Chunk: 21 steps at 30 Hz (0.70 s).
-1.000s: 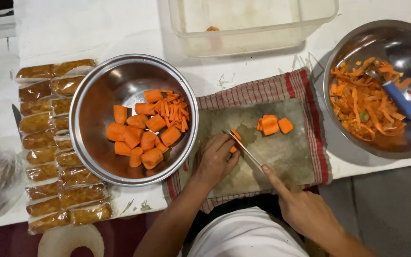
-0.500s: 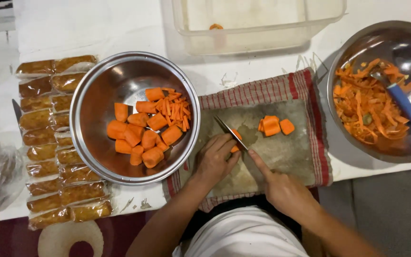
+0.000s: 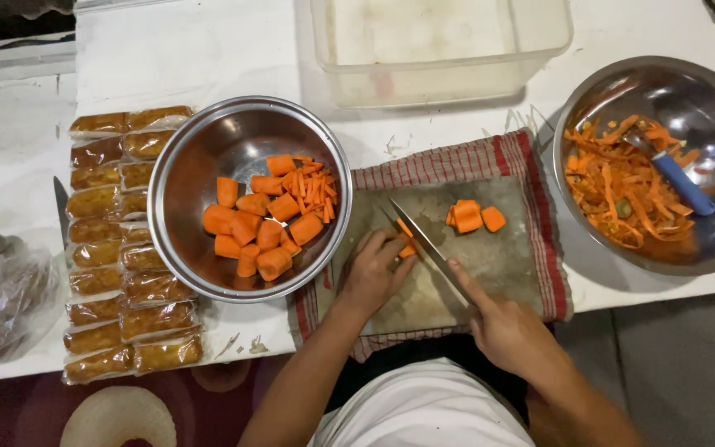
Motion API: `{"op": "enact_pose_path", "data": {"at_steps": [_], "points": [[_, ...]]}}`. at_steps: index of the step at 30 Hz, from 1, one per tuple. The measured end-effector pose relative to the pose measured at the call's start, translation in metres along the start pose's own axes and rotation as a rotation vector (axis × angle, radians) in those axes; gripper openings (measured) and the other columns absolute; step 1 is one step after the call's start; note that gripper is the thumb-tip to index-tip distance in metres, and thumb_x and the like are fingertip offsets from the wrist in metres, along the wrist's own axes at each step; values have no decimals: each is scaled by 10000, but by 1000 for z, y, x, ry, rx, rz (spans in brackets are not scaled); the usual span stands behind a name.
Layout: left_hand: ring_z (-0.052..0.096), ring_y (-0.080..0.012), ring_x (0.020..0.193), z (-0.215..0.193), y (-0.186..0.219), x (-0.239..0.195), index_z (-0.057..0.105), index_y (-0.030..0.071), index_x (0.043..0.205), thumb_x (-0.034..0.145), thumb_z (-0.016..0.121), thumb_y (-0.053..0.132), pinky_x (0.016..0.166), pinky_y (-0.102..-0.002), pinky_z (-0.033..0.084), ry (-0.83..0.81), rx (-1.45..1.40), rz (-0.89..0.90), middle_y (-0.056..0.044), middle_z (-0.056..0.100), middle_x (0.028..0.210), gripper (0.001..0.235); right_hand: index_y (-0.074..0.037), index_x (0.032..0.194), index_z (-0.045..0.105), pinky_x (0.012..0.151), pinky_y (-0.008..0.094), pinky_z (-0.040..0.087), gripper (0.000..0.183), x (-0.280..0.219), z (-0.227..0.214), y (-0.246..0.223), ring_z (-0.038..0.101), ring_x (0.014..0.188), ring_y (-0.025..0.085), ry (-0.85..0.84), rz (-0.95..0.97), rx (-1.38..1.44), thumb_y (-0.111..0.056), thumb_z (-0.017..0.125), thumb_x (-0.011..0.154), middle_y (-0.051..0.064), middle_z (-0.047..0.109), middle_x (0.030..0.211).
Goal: Slicing carrots on a cutting board using a knife
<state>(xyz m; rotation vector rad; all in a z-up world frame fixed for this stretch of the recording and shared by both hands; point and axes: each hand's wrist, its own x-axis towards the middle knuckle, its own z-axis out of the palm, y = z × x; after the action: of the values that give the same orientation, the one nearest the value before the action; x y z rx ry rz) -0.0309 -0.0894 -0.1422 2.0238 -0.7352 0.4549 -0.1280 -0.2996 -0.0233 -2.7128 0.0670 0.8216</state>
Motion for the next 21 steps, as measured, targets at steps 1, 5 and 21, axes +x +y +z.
{"op": "enact_pose_path", "data": {"at_steps": [1, 5, 21], "points": [[633, -307, 924, 0, 0, -1, 719, -34, 1050, 869, 838, 83, 817, -403, 558, 8, -10, -3, -157, 644, 1022, 246, -517, 1649, 94, 687, 567, 512, 885, -3, 0, -1, 686, 728, 494, 1, -20, -25, -225, 538, 941, 241, 721, 811], [661, -308, 935, 3, -6, -4, 733, -46, 1013, 820, 886, 102, 826, -395, 601, -25, -9, -48, -180, 676, 1032, 287, -460, 1661, 84, 703, 585, 521, 901, -3, 10, 4, 695, 813, 504, -31, -26, -72, -255, 565, 927, 265, 718, 916], [634, -317, 943, -8, 5, 8, 690, -54, 1032, 904, 772, -4, 845, -409, 529, -52, -95, -67, -163, 657, 1057, 161, -321, 1680, 40, 483, 542, 520, 947, -20, 14, 23, 698, 526, 309, -60, -161, -446, -148, 477, 858, 107, 628, 829]]}}
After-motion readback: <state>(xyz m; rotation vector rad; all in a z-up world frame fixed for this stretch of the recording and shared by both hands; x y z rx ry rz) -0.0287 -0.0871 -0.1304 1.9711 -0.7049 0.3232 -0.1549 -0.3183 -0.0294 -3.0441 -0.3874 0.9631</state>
